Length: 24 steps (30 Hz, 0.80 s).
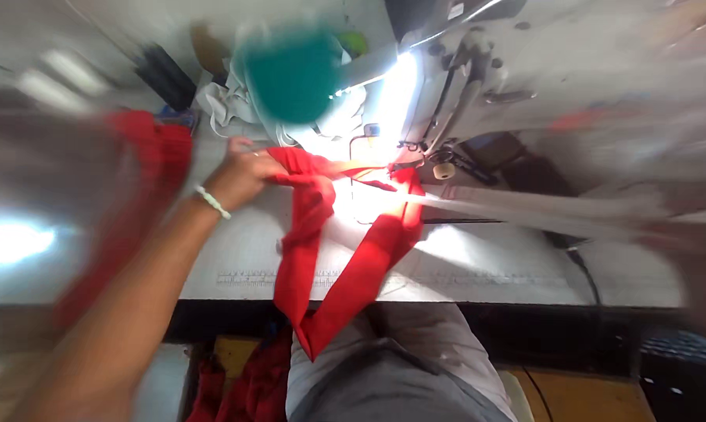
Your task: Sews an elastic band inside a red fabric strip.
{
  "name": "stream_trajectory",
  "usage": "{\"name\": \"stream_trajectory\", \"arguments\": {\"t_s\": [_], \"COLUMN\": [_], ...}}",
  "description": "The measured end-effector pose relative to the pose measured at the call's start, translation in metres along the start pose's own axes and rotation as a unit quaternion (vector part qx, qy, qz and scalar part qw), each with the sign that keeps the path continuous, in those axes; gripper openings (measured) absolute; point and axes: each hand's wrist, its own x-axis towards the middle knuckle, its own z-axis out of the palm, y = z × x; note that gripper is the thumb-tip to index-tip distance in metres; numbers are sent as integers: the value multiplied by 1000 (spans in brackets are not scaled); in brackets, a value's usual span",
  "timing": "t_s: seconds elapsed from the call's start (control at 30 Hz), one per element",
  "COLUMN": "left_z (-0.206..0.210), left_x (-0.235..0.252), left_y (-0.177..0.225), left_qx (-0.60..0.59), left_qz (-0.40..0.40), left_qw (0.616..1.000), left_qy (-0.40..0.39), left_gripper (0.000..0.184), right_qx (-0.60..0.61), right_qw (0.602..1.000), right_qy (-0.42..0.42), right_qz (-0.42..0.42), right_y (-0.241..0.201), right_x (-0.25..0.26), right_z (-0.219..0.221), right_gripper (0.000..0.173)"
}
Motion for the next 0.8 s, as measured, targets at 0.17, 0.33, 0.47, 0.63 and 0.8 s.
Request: {"name": "stream_trajectory", "arguments": {"t_s": [0.17, 0.33, 0.47, 0.63, 0.8], "left_z": [7, 3, -23, -1, 61], "left_x": [-3, -57, -83, -77, -25], "left_y": [105, 165, 164, 185, 214], "left_qx": [53, -111, -129, -21, -101], "left_qz": [81, 123, -77, -168, -275], "left_qw": [994, 961, 899, 975, 956], "left_qy": [-52, -222, -411, -147, 30], "left_gripper": [34, 29, 41, 47, 47], "right_qx": [147, 260, 178, 74, 22], "right_qw": [986, 954, 971, 995, 997], "right_qy": [-20, -26, -68, 35, 7], "right_qz": [-74, -144, -143, 65, 78], "right_y": [-83, -145, -160, -127, -137], "right_x": [12, 10, -23, -34, -29], "right_z": [81, 132, 144, 138, 147], "right_gripper": [12, 13, 29, 26, 25]}}
